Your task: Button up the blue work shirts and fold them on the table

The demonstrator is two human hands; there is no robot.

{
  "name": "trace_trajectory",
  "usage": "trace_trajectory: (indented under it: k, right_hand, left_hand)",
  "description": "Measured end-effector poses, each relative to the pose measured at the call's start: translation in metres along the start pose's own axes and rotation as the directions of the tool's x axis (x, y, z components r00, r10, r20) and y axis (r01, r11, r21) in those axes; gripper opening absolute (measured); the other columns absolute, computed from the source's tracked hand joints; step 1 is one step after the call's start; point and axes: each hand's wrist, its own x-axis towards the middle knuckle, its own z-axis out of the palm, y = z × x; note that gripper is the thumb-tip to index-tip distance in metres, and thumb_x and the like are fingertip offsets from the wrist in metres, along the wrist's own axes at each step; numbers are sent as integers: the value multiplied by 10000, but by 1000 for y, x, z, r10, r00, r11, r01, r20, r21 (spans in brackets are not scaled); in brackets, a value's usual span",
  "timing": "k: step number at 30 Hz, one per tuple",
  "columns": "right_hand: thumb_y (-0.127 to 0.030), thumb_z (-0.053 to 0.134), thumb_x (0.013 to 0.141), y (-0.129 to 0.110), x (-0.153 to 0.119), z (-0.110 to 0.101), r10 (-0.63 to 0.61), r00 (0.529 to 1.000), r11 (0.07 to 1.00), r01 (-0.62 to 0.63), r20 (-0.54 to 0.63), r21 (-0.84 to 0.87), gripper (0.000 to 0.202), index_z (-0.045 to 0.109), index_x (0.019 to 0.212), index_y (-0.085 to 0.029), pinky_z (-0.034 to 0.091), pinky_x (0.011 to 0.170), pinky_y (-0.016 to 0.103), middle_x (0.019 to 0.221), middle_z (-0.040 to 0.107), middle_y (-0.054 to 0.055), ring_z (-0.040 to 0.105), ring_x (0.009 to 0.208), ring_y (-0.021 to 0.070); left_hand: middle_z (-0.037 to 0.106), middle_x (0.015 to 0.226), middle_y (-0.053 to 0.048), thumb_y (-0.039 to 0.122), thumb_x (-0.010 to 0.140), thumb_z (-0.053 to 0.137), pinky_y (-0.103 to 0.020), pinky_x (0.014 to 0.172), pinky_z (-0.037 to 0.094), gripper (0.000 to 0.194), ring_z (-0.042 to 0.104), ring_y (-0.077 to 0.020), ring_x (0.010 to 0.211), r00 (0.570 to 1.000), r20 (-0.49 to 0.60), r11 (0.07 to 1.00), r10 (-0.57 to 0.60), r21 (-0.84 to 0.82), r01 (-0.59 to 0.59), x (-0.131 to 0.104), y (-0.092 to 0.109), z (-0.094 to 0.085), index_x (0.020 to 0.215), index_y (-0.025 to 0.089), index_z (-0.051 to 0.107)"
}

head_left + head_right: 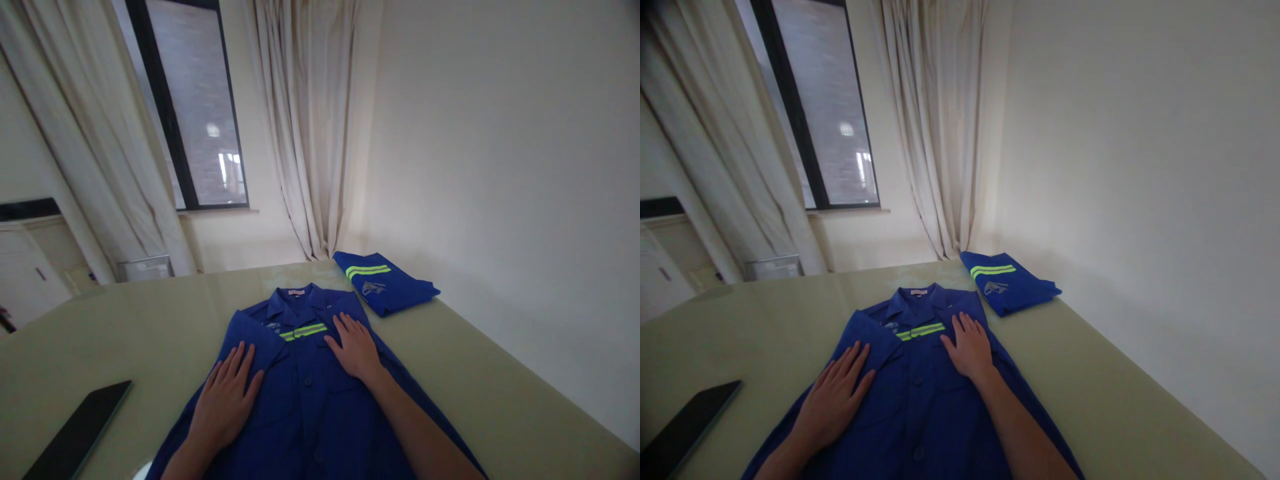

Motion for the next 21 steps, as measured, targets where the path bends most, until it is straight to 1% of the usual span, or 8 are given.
trace_trajectory:
  k: [2,4,7,10,12,15,18,21]
  right_hand:
    - [-599,394,1019,1,8,3,13,1000,1000,-13,21,9,682,475,1524,-146,265,1215,479,1598,415,152,369,1485,302]
    - [-571,413,1022,1,18,1,14,1000,1000,-14,4,14,664,494,1506,-124,291,1203,465,1580,439,166,400,1465,304]
    - [-425,431,1038,-6,26,-8,-44,992,998,47,-117,31,557,522,1473,-88,321,1190,423,1522,518,168,466,1411,285]
    - [-306,429,1033,-15,12,-18,-147,957,984,166,-252,56,456,565,1434,-139,330,1189,402,1478,573,118,493,1378,248]
    - [-275,462,1010,-18,-12,-25,-170,950,979,194,-262,70,428,596,1405,-177,357,1176,413,1466,585,101,509,1362,246]
    - [-283,554,957,-11,-63,-37,-142,975,985,155,-173,68,431,629,1377,-216,402,1157,447,1485,568,99,527,1355,274]
    - [-367,629,922,14,-124,-51,-111,989,992,115,-98,41,500,610,1410,-258,431,1149,474,1528,526,82,521,1374,303]
    - [-466,615,946,54,-187,-61,-92,983,995,95,-157,11,545,557,1463,-303,511,1085,452,1500,558,68,584,1318,299]
  left_hand:
    - [334,1649,-86,555,985,328,-521,1255,246,693,312,-284,1528,999,34,999,-26,33,25,8,1,-1,1569,184,386]
    - [317,1656,-99,555,988,327,-510,1254,241,699,309,-286,1529,997,59,998,-46,35,44,20,1,-4,1572,174,376]
    - [326,1653,-113,551,985,350,-516,1248,245,699,311,-300,1528,995,66,997,-75,0,76,39,-3,-4,1565,164,389]
    - [421,1609,-119,558,973,389,-542,1223,289,674,387,-318,1490,997,-9,994,-75,-85,74,52,-13,3,1518,170,475]
    - [529,1535,-132,540,981,387,-546,1190,346,629,466,-328,1436,993,-104,988,-58,-148,42,57,-20,6,1439,150,569]
    - [653,1395,-152,469,1022,307,-520,1138,413,568,569,-320,1326,970,-239,983,-53,-185,8,57,-27,1,1307,118,651]
    - [732,1209,-148,428,1041,241,-491,1093,449,551,649,-295,1160,938,-343,980,-46,-195,-23,51,-26,-14,1172,129,685]
    - [765,1023,-117,420,1043,255,-425,1025,502,518,694,-252,1010,887,-460,968,53,-196,-159,30,-17,-26,1001,176,710]
